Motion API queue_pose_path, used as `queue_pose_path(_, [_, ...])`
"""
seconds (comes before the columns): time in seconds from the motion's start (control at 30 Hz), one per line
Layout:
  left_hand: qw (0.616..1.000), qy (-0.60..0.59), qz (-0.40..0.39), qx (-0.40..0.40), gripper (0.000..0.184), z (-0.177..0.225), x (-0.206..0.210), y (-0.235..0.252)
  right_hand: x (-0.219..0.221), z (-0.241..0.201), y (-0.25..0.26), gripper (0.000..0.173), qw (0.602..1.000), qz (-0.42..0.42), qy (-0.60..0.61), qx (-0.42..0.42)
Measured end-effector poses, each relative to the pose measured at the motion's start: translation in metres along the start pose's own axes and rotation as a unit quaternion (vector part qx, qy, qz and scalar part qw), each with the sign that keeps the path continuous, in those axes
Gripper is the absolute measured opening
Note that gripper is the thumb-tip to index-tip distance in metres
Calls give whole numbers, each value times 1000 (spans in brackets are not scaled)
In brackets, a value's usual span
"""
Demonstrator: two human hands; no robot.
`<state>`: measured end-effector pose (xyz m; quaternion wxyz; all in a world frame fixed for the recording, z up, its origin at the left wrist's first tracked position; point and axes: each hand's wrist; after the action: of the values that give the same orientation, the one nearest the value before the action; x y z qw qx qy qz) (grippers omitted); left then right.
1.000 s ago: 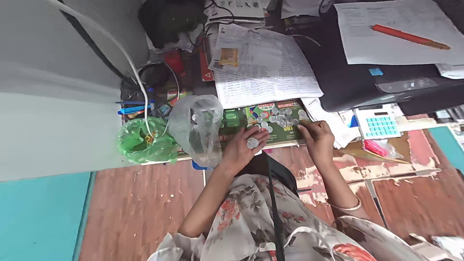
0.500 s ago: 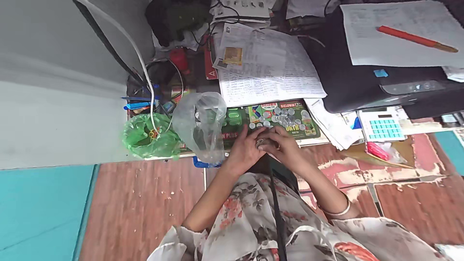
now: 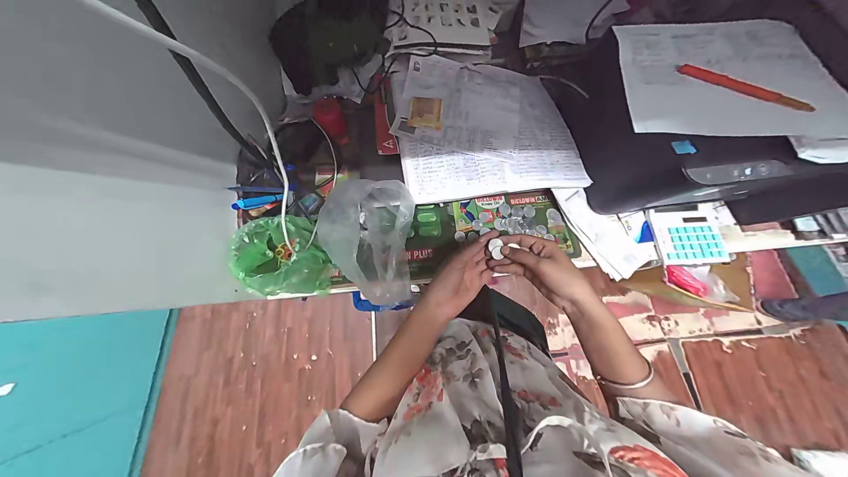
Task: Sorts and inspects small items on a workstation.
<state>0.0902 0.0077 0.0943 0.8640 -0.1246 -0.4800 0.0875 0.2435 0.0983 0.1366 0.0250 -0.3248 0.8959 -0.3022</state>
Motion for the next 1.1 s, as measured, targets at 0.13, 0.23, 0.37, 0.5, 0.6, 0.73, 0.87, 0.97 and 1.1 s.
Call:
queue_pose_path(0.13, [999, 14, 3, 33, 37, -4, 6, 9, -5, 0, 3, 27, 999, -26, 23, 11])
queue_pose_path(0.23, [986, 147, 23, 79, 36, -4, 12, 11, -10, -1, 7, 26, 997, -38, 59, 24])
queue_pose_path(0.37, [817, 545, 40, 185, 35, -2, 18, 10, -20, -7, 10, 28, 988, -61, 133, 55])
queue_pose_path(0.5, [695, 684, 48, 216, 36, -1, 27, 10, -27, -12, 13, 27, 977, -50, 189, 87])
queue_pose_path(0.6, [603, 713, 77, 349, 31, -13, 23, 15, -33, -13, 18, 29, 967, -57, 226, 106])
queue_pose_path(0.73, [451, 793, 20, 410, 38, -24, 24, 20, -41, -18, 23, 29, 956, -44, 254, 137])
queue_pose_path(0.87, [493, 795, 17, 353, 46, -35, 18, 16, -46, -21, 28, 35, 952, -54, 261, 147])
queue_pose_path(0.97, [620, 710, 90, 322, 52, -33, 6, 4, -54, -19, 32, 43, 950, -83, 265, 146])
queue_pose_path(1.1, [790, 524, 153, 279, 45, -38, -11, -19, -61, -17, 36, 44, 949, -106, 261, 141])
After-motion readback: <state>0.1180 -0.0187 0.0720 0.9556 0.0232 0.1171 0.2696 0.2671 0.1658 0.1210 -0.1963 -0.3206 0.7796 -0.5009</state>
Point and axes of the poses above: each hand's wrist, its own y-axis towards the middle knuckle, its own x-axis out of the palm, z = x × y, and after that the axes turned 7 degrees about x, right-handed
